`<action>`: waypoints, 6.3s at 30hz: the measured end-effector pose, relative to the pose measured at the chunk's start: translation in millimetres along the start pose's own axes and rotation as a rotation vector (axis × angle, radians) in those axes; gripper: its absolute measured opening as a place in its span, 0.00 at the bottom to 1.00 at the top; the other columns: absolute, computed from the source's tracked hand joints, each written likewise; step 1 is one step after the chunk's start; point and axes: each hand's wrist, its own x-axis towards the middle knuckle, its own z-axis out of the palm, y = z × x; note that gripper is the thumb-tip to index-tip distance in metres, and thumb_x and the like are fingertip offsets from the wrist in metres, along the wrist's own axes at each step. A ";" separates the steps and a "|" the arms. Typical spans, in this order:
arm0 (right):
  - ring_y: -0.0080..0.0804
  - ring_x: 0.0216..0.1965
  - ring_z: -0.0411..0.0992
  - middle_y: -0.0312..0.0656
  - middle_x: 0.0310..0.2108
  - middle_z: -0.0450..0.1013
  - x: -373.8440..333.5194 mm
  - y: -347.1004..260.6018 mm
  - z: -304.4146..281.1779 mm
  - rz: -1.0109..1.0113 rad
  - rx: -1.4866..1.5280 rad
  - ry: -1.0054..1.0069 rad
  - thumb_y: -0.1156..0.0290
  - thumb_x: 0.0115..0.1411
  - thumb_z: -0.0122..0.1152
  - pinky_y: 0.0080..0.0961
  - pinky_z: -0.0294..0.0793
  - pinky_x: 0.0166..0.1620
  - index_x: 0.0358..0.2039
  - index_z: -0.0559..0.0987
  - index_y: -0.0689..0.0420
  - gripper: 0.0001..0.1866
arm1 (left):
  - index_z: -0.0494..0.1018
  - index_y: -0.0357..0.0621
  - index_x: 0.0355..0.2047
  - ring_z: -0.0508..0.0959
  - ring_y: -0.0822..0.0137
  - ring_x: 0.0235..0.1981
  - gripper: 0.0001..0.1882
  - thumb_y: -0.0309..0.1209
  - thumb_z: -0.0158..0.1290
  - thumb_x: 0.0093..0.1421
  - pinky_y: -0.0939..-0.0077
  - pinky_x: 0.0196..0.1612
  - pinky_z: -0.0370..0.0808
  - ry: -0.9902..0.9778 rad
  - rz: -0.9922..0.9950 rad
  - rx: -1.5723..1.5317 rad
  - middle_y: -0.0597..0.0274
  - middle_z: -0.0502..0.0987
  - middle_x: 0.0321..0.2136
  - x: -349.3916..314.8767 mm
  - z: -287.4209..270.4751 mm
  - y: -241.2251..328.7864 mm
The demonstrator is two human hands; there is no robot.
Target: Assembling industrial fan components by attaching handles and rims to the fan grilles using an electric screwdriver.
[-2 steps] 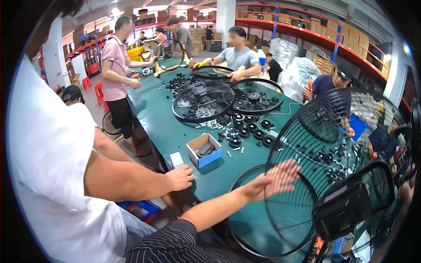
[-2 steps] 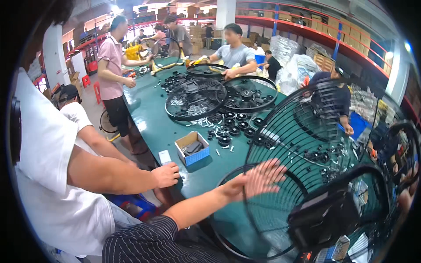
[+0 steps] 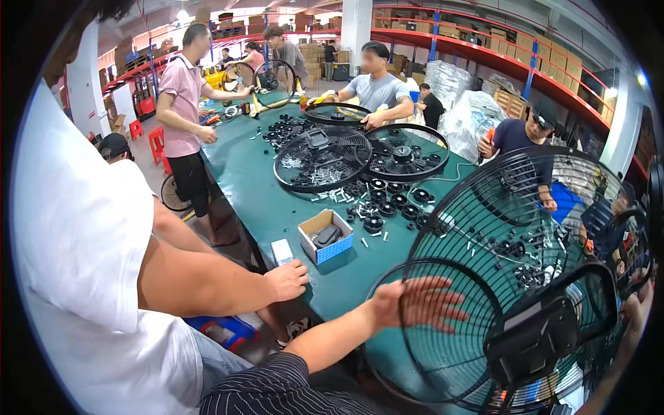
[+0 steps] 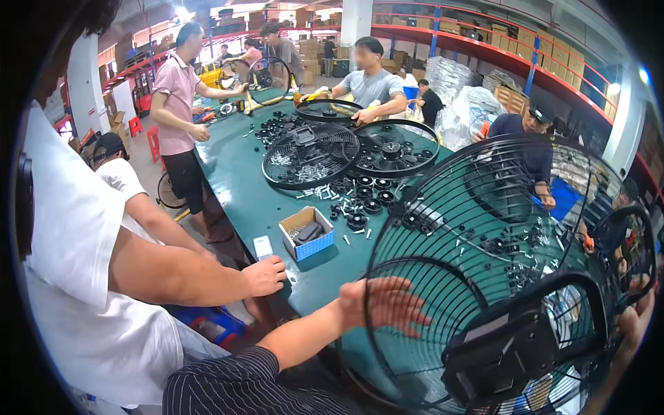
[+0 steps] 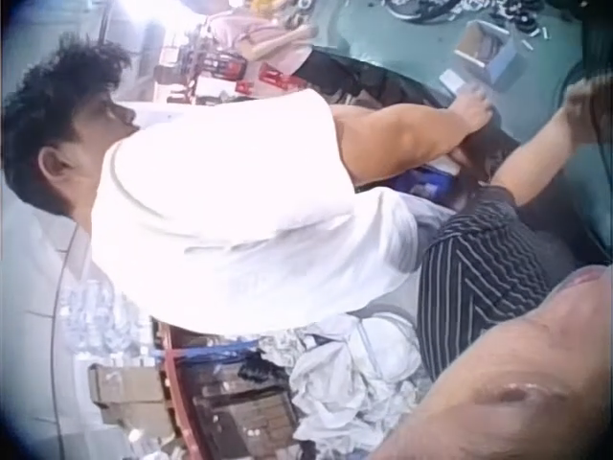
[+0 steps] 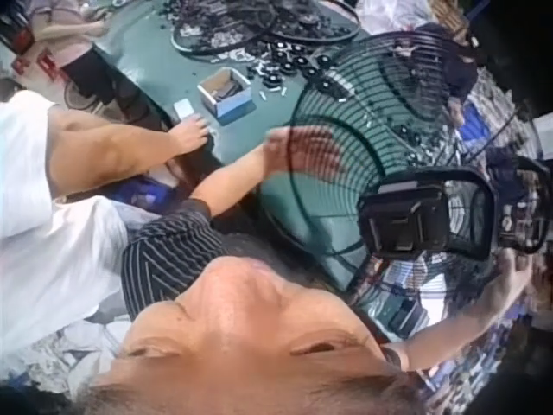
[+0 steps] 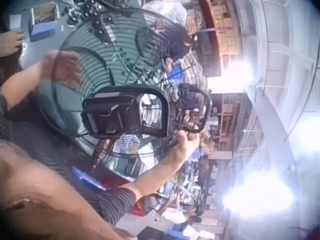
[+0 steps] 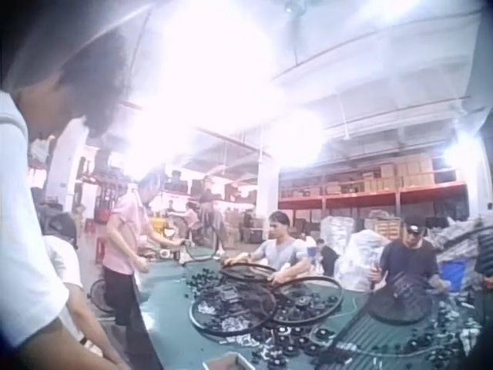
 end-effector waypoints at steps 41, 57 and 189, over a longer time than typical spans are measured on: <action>0.57 0.62 0.63 0.62 0.62 0.62 -52.5 137.4 308.7 -0.041 -0.590 -0.754 0.56 0.29 0.81 0.47 0.62 0.62 0.59 0.70 0.61 0.54 | 0.72 0.32 0.53 0.73 0.46 0.48 0.27 0.32 0.60 0.54 0.56 0.52 0.70 1.124 -0.002 2.219 0.46 0.74 0.47 -155.9 -20.6 58.7; 0.64 0.60 0.64 0.68 0.61 0.62 -45.1 155.5 324.8 -0.030 -0.619 -0.825 0.54 0.29 0.80 0.61 0.53 0.63 0.59 0.70 0.59 0.53 | 0.73 0.27 0.50 0.74 0.45 0.52 0.26 0.27 0.52 0.50 0.41 0.61 0.63 0.937 -0.319 2.240 0.44 0.75 0.47 -141.2 -53.0 63.3; 0.28 0.35 0.70 0.42 0.37 0.69 -257.9 93.2 110.0 0.220 0.066 1.046 0.65 0.48 0.64 0.26 0.73 0.38 0.53 0.67 0.62 0.32 | 0.75 0.36 0.52 0.79 0.59 0.41 0.17 0.21 0.52 0.61 0.69 0.45 0.75 0.718 -0.287 2.687 0.50 0.79 0.45 -35.5 2.8 117.1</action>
